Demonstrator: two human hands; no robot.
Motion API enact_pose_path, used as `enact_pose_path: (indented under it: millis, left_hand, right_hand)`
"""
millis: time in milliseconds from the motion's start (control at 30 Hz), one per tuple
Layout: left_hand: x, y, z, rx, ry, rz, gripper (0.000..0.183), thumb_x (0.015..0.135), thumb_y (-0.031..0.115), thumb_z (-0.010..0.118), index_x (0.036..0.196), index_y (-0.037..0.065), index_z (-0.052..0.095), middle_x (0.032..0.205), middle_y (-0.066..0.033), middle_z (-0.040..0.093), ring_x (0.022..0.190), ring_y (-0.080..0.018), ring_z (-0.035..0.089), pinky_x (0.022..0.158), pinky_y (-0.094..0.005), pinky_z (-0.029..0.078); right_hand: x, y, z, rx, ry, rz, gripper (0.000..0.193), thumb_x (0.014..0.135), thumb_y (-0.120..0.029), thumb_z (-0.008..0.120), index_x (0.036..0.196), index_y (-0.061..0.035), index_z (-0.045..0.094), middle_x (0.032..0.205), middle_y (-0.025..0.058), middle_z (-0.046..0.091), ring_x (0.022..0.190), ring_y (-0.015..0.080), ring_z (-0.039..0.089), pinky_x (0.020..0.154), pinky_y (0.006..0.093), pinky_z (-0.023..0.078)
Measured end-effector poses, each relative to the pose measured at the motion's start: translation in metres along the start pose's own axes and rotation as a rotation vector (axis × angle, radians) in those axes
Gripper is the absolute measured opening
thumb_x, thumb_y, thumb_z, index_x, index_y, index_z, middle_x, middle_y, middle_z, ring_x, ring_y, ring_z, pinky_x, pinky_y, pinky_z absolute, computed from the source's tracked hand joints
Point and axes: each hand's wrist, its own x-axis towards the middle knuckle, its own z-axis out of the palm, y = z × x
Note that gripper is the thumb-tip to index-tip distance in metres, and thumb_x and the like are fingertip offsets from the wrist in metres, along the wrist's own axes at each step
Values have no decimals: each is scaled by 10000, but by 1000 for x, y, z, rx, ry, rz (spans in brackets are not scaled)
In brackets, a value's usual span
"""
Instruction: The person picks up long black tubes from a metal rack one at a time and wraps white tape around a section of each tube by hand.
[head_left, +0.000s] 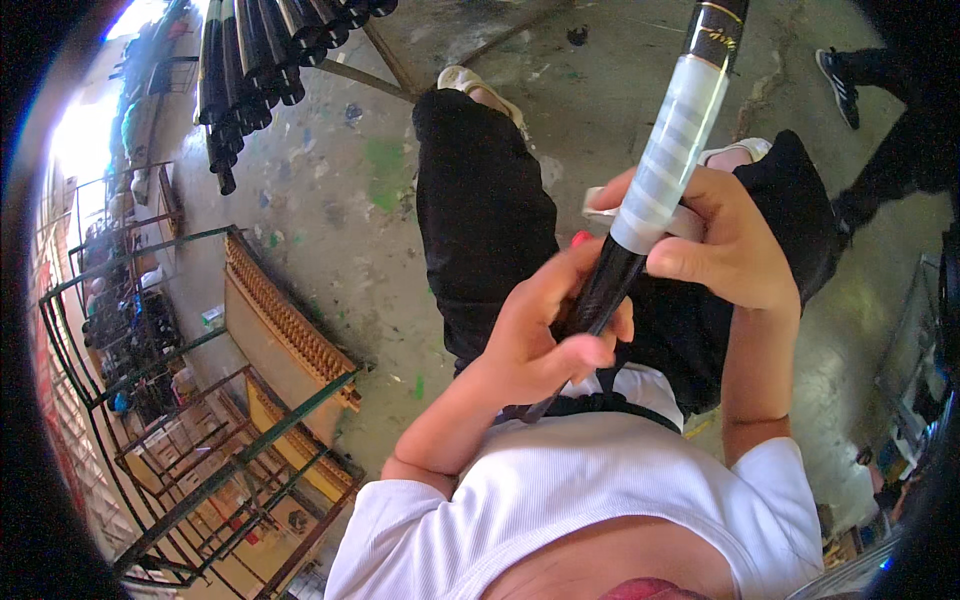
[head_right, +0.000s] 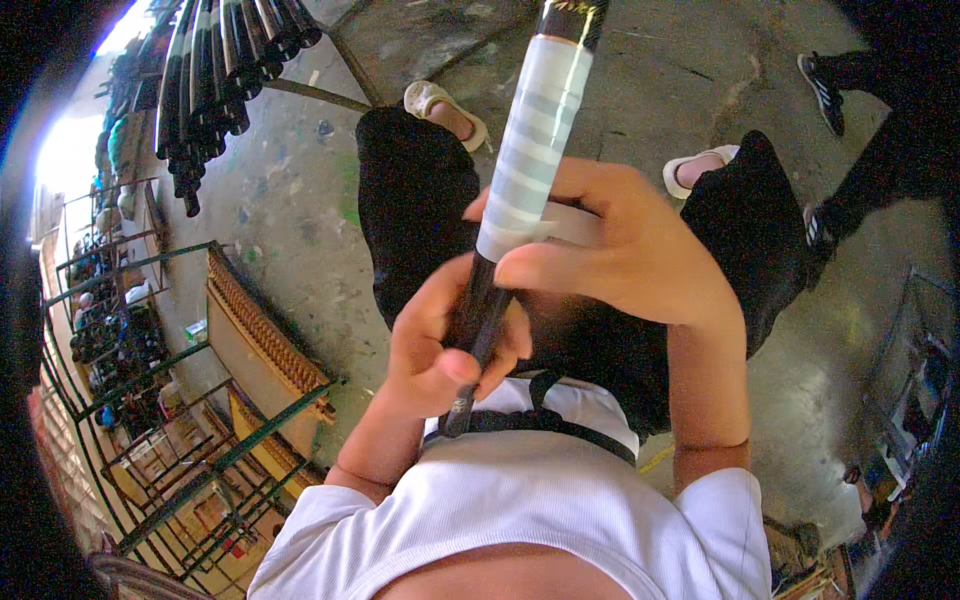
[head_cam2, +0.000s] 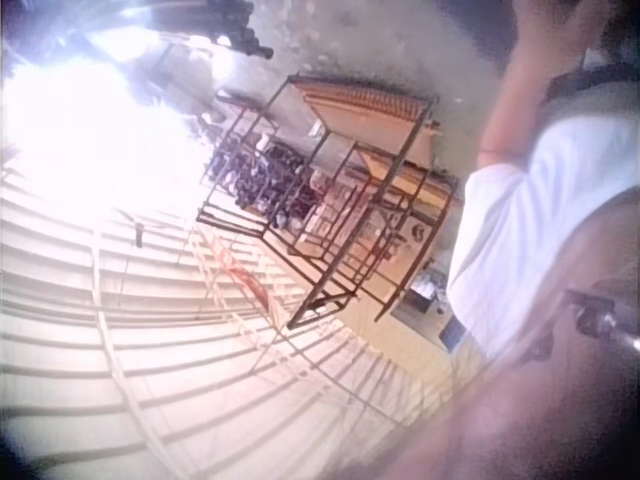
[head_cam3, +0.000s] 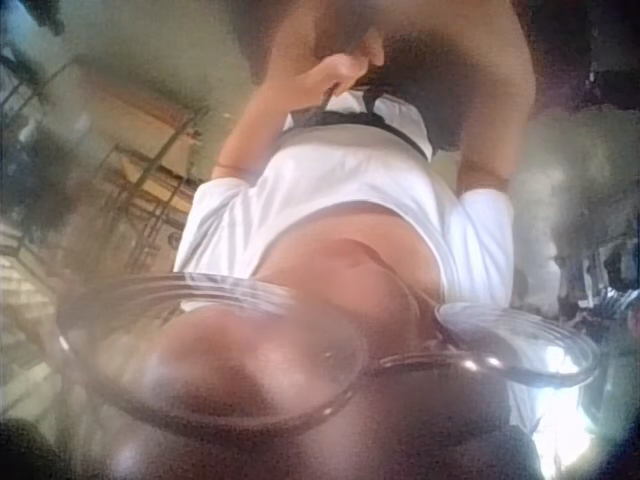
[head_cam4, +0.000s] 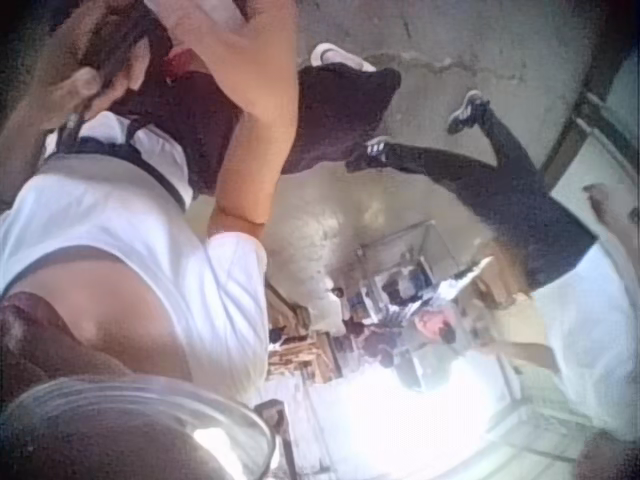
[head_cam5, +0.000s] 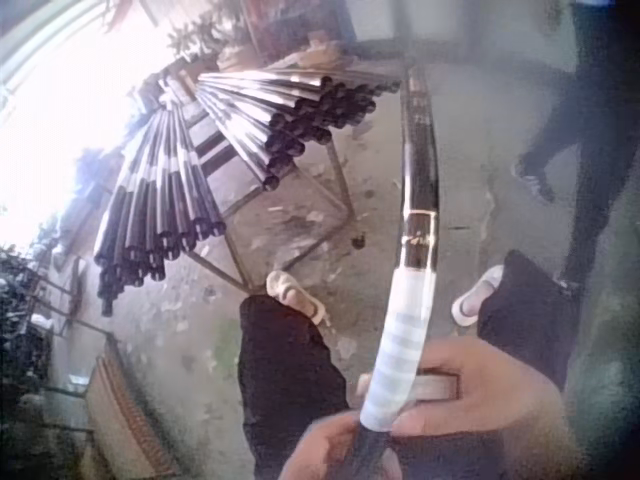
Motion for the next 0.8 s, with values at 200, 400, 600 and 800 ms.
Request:
enact_pose_path:
  millis: [200,400,600,800]
  left_hand:
    - [0,-6,2,57,123,54,528,871,186,578,1258,76,236,737,-199,566,381,-92,431,371,-203,344]
    - [-6,-1,4,-91,104,106,521,860,179,596,1247,50,270,676,-143,547,391,-88,445,370,-195,337]
    - [-3,1,0,78,177,170,579,789,13,655,1256,2,312,1087,-219,532,503,-78,488,446,-196,401]
    - [9,7,13,-213,96,101,550,837,195,631,1249,-27,342,913,-164,546,441,-106,505,413,-210,404]
  right_hand:
    - [-12,-3,-3,45,98,-10,77,777,-78,595,802,-5,596,733,0,601,704,61,553,628,205,442]
    - [10,51,-9,-700,599,-87,164,825,-170,542,804,-27,619,677,-13,569,658,54,537,585,203,419]
    - [1,23,-8,132,266,-110,281,837,-262,553,991,-40,629,754,-16,571,626,46,519,528,200,408]
    - [19,7,10,215,-4,-252,411,708,-343,706,913,10,656,856,39,624,741,115,564,639,237,452]
